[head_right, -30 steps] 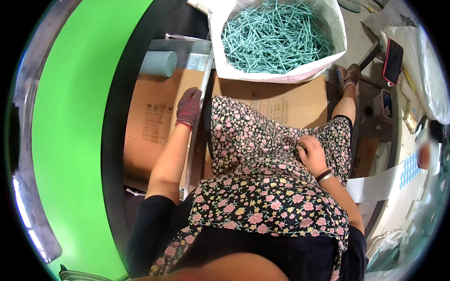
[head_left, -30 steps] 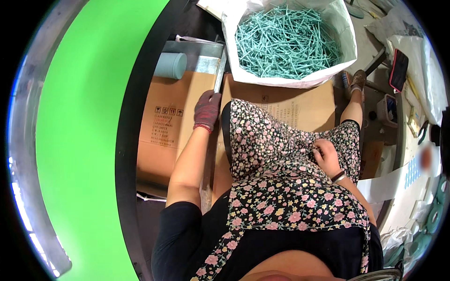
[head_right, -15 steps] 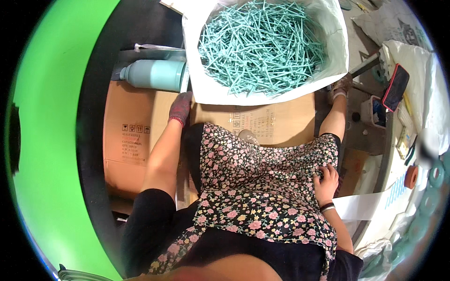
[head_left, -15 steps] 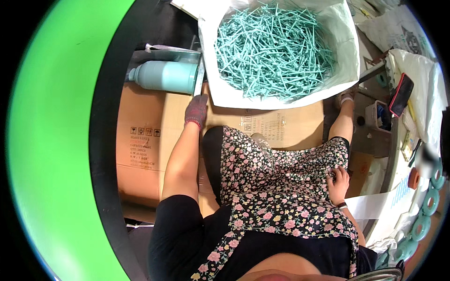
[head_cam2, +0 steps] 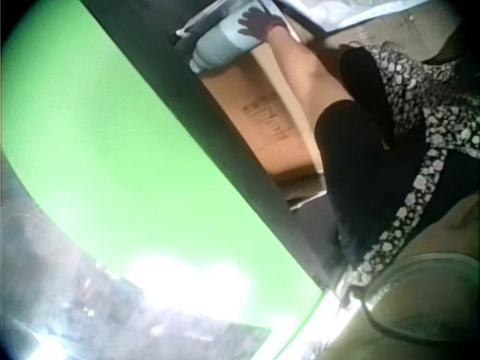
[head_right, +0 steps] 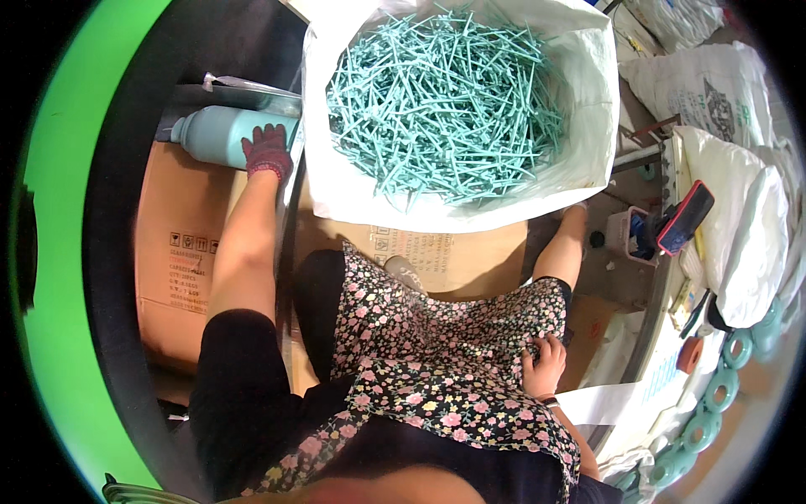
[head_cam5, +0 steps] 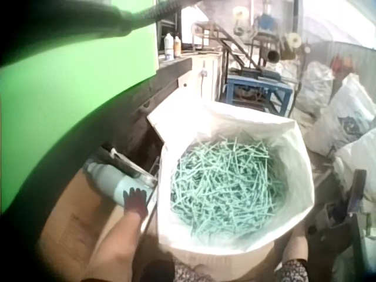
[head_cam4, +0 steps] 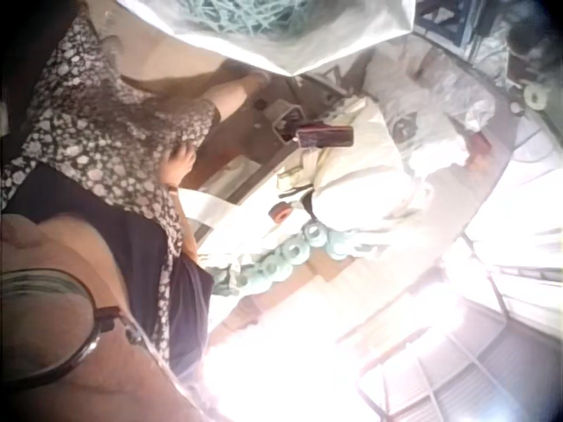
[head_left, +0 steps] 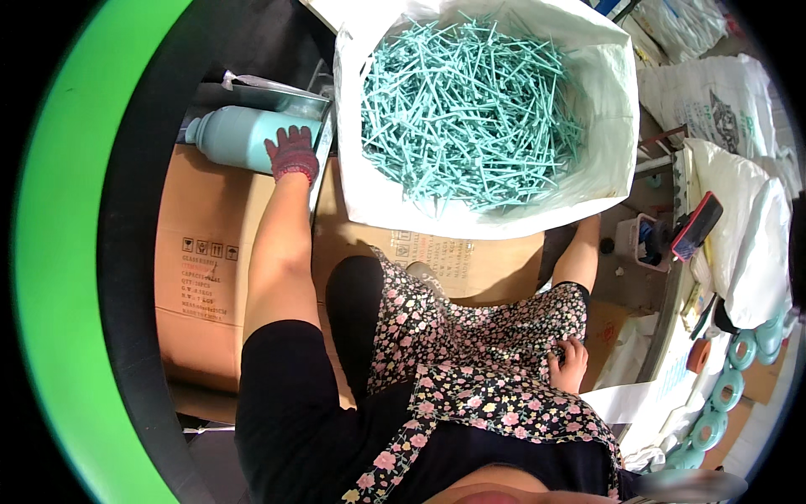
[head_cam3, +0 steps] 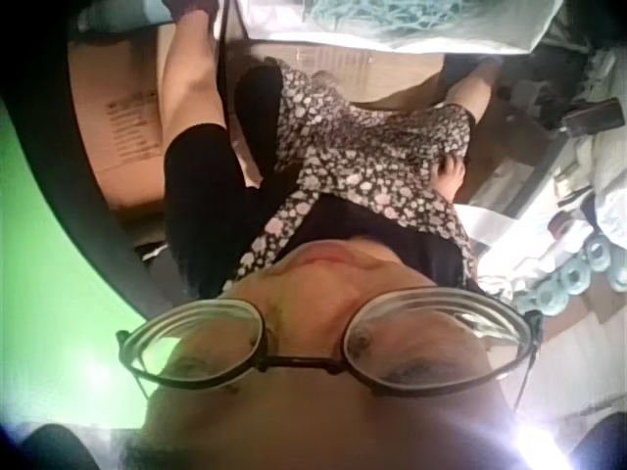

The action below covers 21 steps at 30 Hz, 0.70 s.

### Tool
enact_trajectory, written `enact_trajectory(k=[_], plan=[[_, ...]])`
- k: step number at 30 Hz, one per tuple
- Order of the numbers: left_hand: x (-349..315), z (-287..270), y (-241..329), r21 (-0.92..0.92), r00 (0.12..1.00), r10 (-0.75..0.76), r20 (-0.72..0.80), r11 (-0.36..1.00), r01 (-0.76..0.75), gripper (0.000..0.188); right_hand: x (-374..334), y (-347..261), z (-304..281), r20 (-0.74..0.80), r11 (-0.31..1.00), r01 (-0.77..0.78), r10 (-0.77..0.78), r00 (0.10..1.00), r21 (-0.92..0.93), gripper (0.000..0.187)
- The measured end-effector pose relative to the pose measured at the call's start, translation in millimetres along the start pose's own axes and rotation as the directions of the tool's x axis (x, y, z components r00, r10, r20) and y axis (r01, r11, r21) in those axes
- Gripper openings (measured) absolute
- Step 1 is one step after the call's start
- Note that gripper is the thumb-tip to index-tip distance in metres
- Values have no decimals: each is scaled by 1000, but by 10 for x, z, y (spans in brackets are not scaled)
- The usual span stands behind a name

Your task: The person assembles thermocups by taking components from containers, placing a seal inside the cup body, and then placing the cups on a stack.

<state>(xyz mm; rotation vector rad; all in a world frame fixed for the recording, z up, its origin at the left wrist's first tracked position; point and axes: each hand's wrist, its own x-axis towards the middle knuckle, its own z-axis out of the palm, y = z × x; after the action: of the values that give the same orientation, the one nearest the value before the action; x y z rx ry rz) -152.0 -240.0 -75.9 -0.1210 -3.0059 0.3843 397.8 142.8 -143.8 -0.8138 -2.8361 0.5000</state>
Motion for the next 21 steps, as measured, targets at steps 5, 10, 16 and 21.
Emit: enact_trajectory(k=[5, 10, 16, 21], plan=[[-138, 64, -77, -133, 996, -85, 32, 987, 89, 57, -26, 18, -7, 28, 1000, -17, 18, 999, -22, 34], [-690, 212, -464, -153, 964, -263, 32, 952, 265, 68, -24, -88, -72, 0, 999, -48, 48, 999, -6, 34], [-1191, 731, -1496, 12, 985, -171, -38, 985, 171, 73, -51, 11, 9, -16, 999, -32, 32, 999, 38, 32], [-893, 222, -1048, 71, 990, -73, -123, 994, 82, 69, 9, 53, -52, -7, 999, -12, 12, 1000, 29, 32]])
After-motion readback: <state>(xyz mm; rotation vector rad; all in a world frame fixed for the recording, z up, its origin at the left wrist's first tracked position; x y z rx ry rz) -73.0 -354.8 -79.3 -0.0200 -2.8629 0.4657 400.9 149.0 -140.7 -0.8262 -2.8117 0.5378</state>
